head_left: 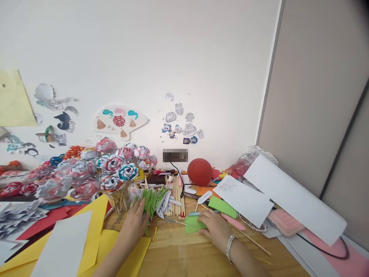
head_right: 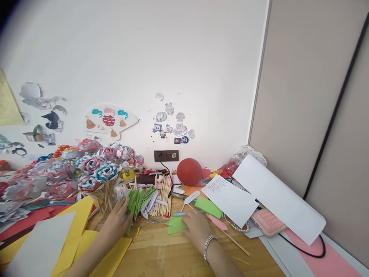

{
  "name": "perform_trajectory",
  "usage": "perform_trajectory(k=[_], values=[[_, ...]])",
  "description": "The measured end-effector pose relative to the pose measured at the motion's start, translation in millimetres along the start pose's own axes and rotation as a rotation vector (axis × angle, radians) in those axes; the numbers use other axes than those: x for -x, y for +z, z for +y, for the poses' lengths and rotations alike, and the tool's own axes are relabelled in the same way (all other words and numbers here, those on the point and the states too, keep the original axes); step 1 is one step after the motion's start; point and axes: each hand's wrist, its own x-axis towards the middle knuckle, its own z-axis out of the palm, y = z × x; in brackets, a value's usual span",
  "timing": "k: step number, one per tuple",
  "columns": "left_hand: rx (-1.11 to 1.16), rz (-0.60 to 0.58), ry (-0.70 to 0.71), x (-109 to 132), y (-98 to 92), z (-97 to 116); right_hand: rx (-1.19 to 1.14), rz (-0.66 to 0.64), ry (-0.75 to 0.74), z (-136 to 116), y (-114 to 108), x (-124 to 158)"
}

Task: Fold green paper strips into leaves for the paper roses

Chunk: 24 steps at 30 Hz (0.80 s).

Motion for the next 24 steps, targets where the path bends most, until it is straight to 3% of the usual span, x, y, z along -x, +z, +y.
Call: perform_trajectory(k=[7,11,14,16,19,21,24], values=[[-0.005,0.024,0.25,6,4.8,24,0.078,0.101,-0.092,4,6,-4],[-0.018,0.017,0.487,12,-2.1,47,0.084,0.199,-0.121,6,-1,-3],[0.033,-0.001,0.549,17,-11.1,62,0.084,0.271,-0.102,10,-10,-2],[0.107,-0.054,0.534,20,-17.2,71,0.01,0.347,-0.069,10,-15,-1],[0.289,-0.166,0.398,25,-24.6,85,-0.344,0.449,0.054,2,-17,0],[0.47,-0.26,0.26,29,-27.7,95,-0.6,0.425,0.143,-10,-13,1],[0.796,-0.436,0.054,34,-27.8,111,-0.76,0.324,0.15,-29,-3,3]])
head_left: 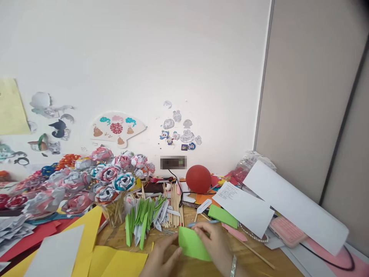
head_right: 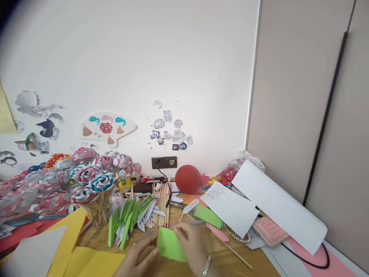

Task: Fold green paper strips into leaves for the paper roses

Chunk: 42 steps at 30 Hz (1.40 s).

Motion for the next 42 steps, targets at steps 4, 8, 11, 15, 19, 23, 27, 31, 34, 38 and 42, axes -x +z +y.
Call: perform_trajectory(k=[4,8,11,15,19,23,27,31,34,38,42], values=[[0.406,-0.032,-0.2,-3,11.3,2,0.004,-0.055,-0.015,-2,15,8],[0.655,0.015,-0.335,-9,9.0,-1,0.098,-0.103,0.024,-2,16,10],[0.731,0.034,-0.363,-10,4.8,1,0.148,-0.148,0.105,-5,15,12],[0.769,0.032,-0.35,-9,3.6,10,0.165,-0.215,0.029,-7,16,13],[0.701,0.012,-0.331,-7,4.3,16,0.234,-0.208,-0.007,-5,20,14],[0.524,0.024,-0.306,-8,3.0,9,0.262,-0.207,0.02,-4,20,13],[0.349,0.057,-0.333,-8,-4.0,0,0.302,-0.191,0.074,0,15,9],[0.409,0.077,-0.335,-10,-14.5,2,0.291,-0.1,0.108,-1,4,4],[0.583,0.015,-0.139,-12,-17.3,14,0.105,-0.083,0.02,-14,-1,1],[0.741,-0.208,0.097,-11,-21.4,37,-0.177,-0.241,-0.21,-34,-8,1],[0.706,-0.442,-0.159,-5,-53.7,51,-0.066,-0.101,-0.249,-40,-43,2]])
